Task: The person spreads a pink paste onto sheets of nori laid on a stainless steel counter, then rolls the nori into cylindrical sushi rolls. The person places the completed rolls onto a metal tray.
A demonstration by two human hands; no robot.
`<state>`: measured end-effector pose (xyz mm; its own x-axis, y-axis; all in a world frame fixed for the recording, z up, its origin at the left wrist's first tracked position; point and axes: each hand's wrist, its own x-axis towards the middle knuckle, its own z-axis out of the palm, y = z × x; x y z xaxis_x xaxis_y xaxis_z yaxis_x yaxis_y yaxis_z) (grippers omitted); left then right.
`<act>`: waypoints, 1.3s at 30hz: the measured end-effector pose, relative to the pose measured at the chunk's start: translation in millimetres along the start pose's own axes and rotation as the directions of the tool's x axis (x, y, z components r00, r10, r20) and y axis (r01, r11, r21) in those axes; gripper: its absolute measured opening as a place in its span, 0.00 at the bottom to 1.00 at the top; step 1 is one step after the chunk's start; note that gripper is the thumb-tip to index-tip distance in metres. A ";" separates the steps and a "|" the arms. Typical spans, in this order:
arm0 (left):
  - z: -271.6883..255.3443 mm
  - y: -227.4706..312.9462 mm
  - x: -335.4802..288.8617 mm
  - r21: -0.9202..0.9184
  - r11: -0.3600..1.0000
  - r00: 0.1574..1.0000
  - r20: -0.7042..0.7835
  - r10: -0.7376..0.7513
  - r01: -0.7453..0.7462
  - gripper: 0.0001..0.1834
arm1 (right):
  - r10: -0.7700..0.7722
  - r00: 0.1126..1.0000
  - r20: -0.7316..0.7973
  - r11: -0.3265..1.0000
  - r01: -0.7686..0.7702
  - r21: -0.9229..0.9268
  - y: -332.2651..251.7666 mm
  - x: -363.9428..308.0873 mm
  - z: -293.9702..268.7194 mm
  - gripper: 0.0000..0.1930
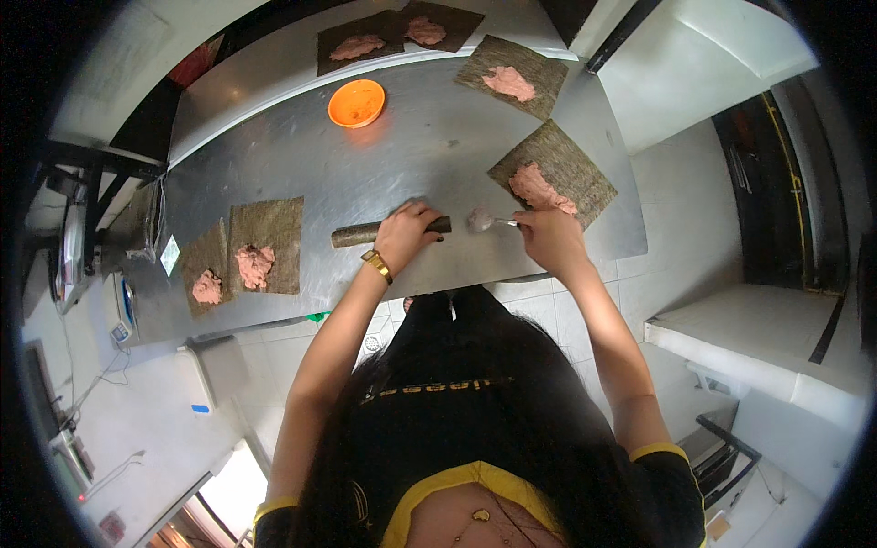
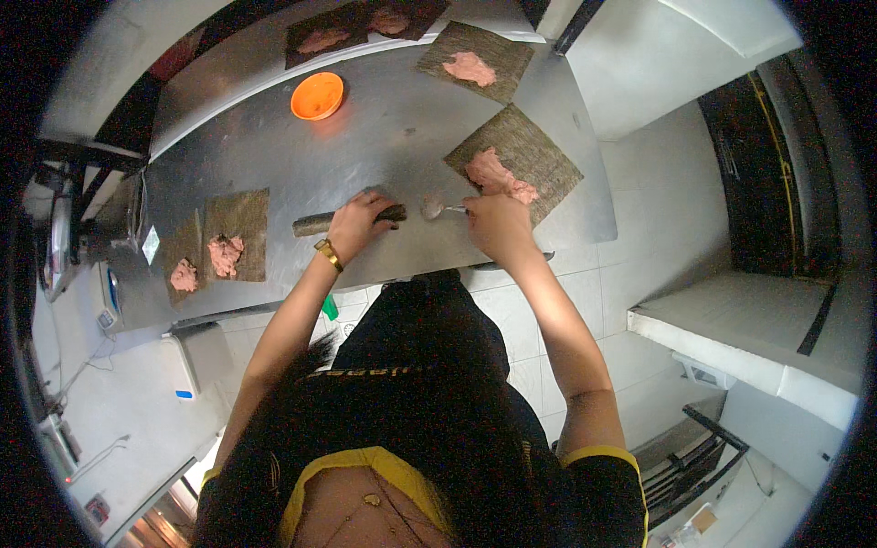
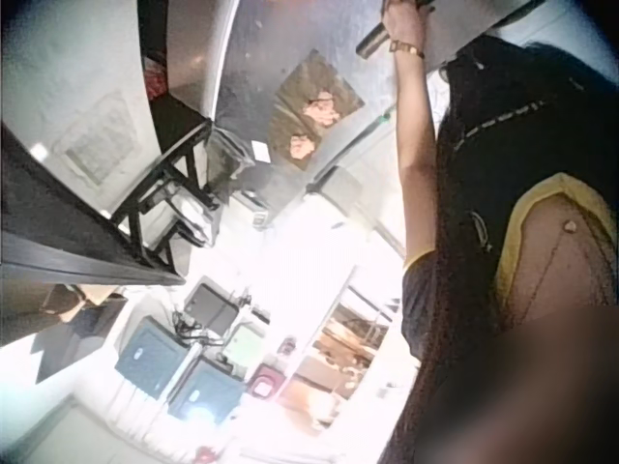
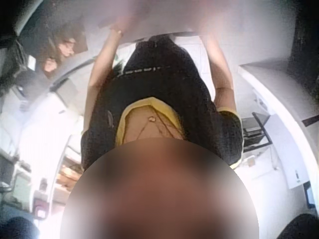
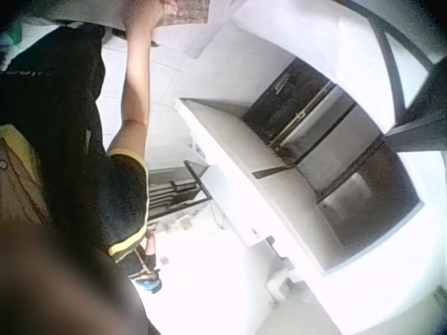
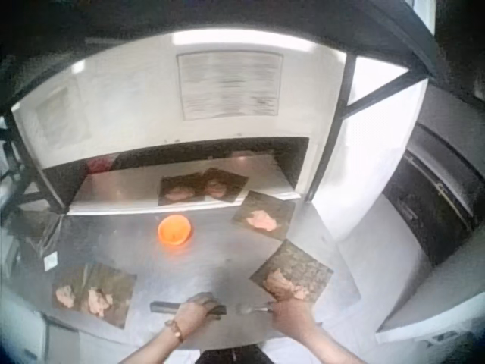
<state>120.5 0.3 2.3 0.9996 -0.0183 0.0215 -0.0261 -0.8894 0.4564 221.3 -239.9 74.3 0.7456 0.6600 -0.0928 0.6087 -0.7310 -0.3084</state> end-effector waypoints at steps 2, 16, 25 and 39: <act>2.3 -1.3 -0.2 -0.002 1.000 1.000 -0.012 0.002 -0.002 0.19 | -0.089 0.995 0.035 0.993 0.091 -0.074 -9.4 13.4 8.7 0.10; 6.4 -9.1 0.5 0.015 1.000 0.997 0.070 -0.026 0.025 0.19 | -0.045 0.990 0.131 0.989 0.063 -0.136 -50.0 54.7 -29.8 0.13; 15.4 -24.3 -31.8 0.068 0.992 0.987 -0.130 -0.094 0.104 0.26 | -0.782 0.607 0.142 0.550 0.779 -0.300 -165.3 157.2 -47.3 0.14; 39.1 -45.9 -60.2 0.173 0.952 0.919 -0.352 -0.179 0.252 0.28 | -0.565 0.091 0.820 -0.193 0.952 -0.239 -340.7 196.3 65.6 0.06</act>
<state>61.9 24.3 -54.8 0.9191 0.3034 0.2513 0.2287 -0.9303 0.2866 142.4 150.1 98.9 -0.4982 0.6156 -0.6106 0.6569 0.7276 0.1975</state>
